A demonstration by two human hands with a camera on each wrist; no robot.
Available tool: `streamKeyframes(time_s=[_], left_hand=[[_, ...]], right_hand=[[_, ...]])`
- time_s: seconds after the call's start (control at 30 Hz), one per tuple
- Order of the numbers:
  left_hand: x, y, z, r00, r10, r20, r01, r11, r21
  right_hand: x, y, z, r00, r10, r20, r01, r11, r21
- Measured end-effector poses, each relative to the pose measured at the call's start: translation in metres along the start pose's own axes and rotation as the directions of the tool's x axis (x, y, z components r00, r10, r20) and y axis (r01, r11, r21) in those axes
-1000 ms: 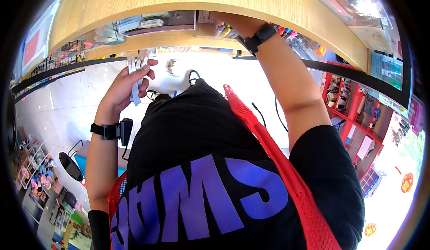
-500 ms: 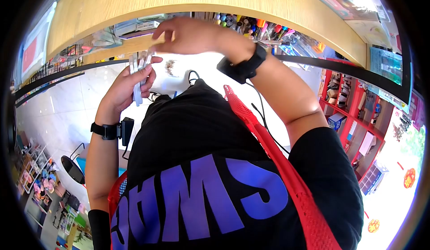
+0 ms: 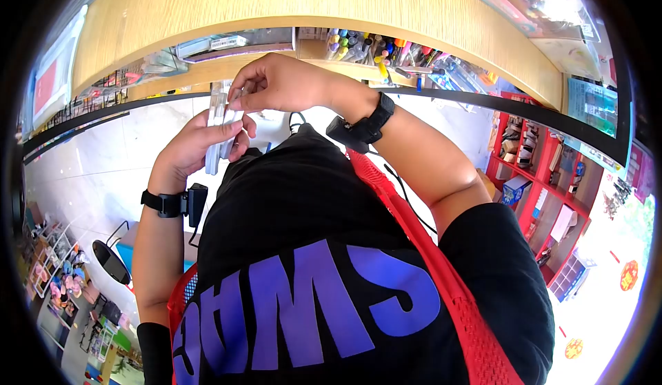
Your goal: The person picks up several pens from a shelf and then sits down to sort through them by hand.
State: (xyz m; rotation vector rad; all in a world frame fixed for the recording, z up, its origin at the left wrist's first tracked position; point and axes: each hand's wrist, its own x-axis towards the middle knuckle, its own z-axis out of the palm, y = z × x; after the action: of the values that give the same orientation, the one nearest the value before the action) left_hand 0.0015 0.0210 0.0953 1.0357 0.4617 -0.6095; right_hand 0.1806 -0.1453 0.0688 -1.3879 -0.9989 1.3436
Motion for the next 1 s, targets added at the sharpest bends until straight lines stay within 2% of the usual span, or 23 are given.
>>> streamKeyframes(time_s=[0.03, 0.1, 0.13, 0.17, 0.23, 0.37, 0.43, 0.47, 0.5, 0.53, 0.57, 0.63, 0.67, 0.73, 0.83, 1.0], left_hand=[[0.0, 0.0, 0.003, 1.0, 0.002, 0.0, -0.002, 1.0, 0.0], [0.0, -0.002, 0.008, 0.996, 0.075, -0.056, -0.077, 0.997, -0.031], [-0.001, 0.0, 0.008, 0.996, 0.076, -0.056, -0.078, 0.996, -0.033], [-0.002, 0.004, 0.008, 0.996, 0.069, -0.063, -0.07, 0.998, -0.007], [-0.003, 0.004, 0.004, 0.995, 0.064, -0.072, -0.063, 0.998, 0.017], [0.001, -0.004, -0.006, 1.0, 0.022, -0.014, -0.022, 1.0, -0.01], [0.002, -0.001, -0.004, 1.0, 0.0, -0.005, -0.001, 1.0, -0.018], [0.001, 0.003, 0.003, 0.999, 0.033, -0.038, -0.034, 0.999, -0.012], [0.0, 0.005, 0.007, 0.995, 0.065, -0.073, -0.066, 0.998, -0.008], [-0.001, 0.003, 0.006, 0.995, 0.067, -0.079, -0.069, 0.998, -0.014], [-0.002, 0.002, 0.005, 0.991, 0.055, -0.121, -0.055, 0.998, -0.003], [-0.003, 0.002, 0.001, 0.986, 0.044, -0.164, -0.043, 0.999, 0.009], [-0.004, 0.001, -0.001, 0.984, 0.019, -0.178, -0.015, 1.0, 0.023], [-0.004, 0.001, -0.004, 0.981, -0.002, -0.191, 0.009, 0.999, 0.035], [-0.005, -0.005, -0.007, 0.98, -0.007, -0.196, 0.013, 0.999, 0.032], [-0.009, -0.013, -0.011, 0.982, 0.002, -0.188, -0.002, 1.0, 0.003]], right_hand=[[-0.002, -0.004, -0.003, 1.0, 0.0, 0.0, 0.0, 1.0, -0.002], [-0.011, -0.022, -0.013, 0.999, 0.046, -0.018, -0.048, 0.989, -0.139], [-0.011, -0.017, -0.019, 0.994, -0.006, -0.107, -0.024, 0.961, -0.276], [-0.01, -0.014, -0.023, 0.987, -0.08, -0.139, 0.053, 0.981, -0.189], [-0.015, -0.018, -0.031, 0.988, 0.034, -0.154, -0.058, 0.987, -0.151], [-0.016, -0.031, -0.027, 0.989, 0.073, -0.131, -0.095, 0.98, -0.174], [-0.018, -0.033, -0.032, 0.992, 0.012, -0.125, -0.042, 0.969, -0.245], [-0.024, -0.027, -0.048, 0.974, -0.125, -0.19, 0.067, 0.956, -0.287], [-0.028, -0.021, -0.064, 0.934, -0.259, -0.245, 0.17, 0.927, -0.334], [-0.036, -0.02, -0.079, 0.865, -0.358, -0.352, 0.211, 0.896, -0.392], [-0.046, -0.023, -0.091, 0.764, -0.436, -0.476, 0.204, 0.863, -0.463], [-0.066, -0.021, -0.109, 0.542, -0.567, -0.62, 0.146, 0.79, -0.595], [-0.073, -0.018, -0.121, 0.458, -0.615, -0.642, 0.091, 0.751, -0.654], [-0.075, -0.012, -0.134, 0.373, -0.678, -0.634, -0.015, 0.679, -0.734], [-0.061, 0.0, -0.145, 0.397, -0.718, -0.571, -0.132, 0.571, -0.81], [-0.023, 0.017, -0.146, 0.568, -0.698, -0.436, -0.198, 0.398, -0.896]])
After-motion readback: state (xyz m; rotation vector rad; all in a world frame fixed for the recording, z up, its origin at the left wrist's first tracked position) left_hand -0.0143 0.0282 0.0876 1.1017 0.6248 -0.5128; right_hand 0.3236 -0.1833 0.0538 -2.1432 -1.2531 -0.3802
